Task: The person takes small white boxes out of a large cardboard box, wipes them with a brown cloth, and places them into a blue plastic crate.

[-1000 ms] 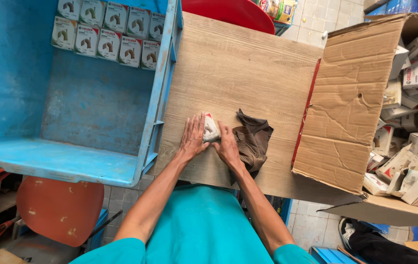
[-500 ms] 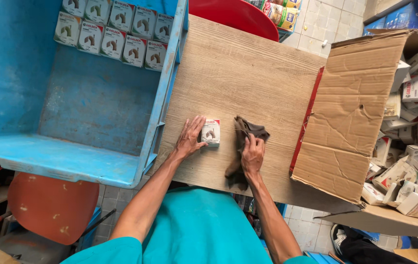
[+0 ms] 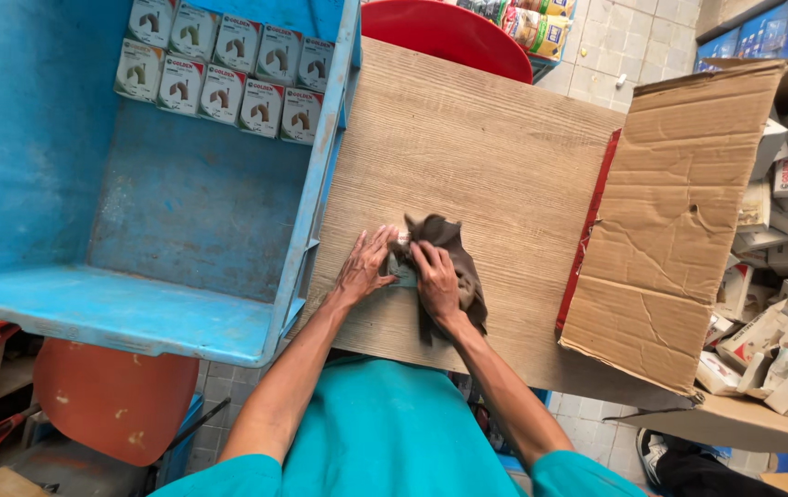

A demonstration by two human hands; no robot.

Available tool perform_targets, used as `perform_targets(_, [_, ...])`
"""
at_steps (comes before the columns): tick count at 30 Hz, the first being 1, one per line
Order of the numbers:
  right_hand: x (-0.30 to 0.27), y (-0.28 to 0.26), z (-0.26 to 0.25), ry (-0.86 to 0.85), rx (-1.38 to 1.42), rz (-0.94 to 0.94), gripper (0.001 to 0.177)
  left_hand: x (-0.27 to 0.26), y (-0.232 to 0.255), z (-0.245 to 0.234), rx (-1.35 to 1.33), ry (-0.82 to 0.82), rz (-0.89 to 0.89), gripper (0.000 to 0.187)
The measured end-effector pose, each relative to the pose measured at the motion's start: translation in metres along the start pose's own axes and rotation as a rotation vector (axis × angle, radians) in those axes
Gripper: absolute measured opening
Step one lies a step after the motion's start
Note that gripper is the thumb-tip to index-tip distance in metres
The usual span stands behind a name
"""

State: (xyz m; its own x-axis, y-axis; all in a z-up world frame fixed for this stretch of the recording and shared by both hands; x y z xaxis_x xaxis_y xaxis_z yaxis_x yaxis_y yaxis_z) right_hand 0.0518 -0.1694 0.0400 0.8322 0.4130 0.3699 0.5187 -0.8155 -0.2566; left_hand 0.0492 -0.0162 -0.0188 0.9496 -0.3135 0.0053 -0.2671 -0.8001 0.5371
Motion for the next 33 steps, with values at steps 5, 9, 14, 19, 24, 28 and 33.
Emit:
perform_targets(5, [-0.002,-0.024,0.01,0.061,-0.02,-0.054,0.042,-0.003,-0.003,-0.007,-0.023,0.003,-0.009,0.106])
perform_targets(9, [-0.009,-0.003,0.014,-0.112,0.149,-0.03,0.037,0.0,-0.007,-0.002,-0.009,0.003,-0.05,0.112])
perform_targets(14, [0.004,-0.027,0.01,0.006,0.262,0.084,0.039,0.001,-0.009,-0.008,-0.043,0.036,-0.08,0.095])
perform_targets(19, [-0.019,-0.012,0.023,-0.114,0.242,-0.075,0.02,0.0,0.0,-0.021,-0.009,0.012,-0.082,0.097])
perform_targets(24, [-0.001,-0.022,0.012,0.052,0.035,0.147,0.037,0.001,-0.009,-0.004,0.061,-0.034,-0.089,0.095])
perform_targets(28, [-0.038,-0.003,0.007,-0.161,0.143,0.092,0.039,0.0,0.0,-0.029,0.111,-0.089,-0.057,0.101])
perform_targets(33, [-0.049,0.076,-0.018,-0.169,0.114,0.497,0.032,0.008,0.014,-0.041,0.055,-0.126,-0.061,0.126])
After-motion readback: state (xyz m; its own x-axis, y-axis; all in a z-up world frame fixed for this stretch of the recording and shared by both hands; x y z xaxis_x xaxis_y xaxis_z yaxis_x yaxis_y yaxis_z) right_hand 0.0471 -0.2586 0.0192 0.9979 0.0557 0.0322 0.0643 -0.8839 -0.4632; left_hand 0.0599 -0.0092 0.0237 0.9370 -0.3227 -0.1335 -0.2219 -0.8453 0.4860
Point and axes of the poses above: each hand's wrist, its own x-axis towards the middle knuckle, its own z-axis out of the palm, y = z × x, the point moved 5 cm from there along x, towards the middle knuckle, and after that the axes turned 5 degrees about y, right-handed, at the moved point
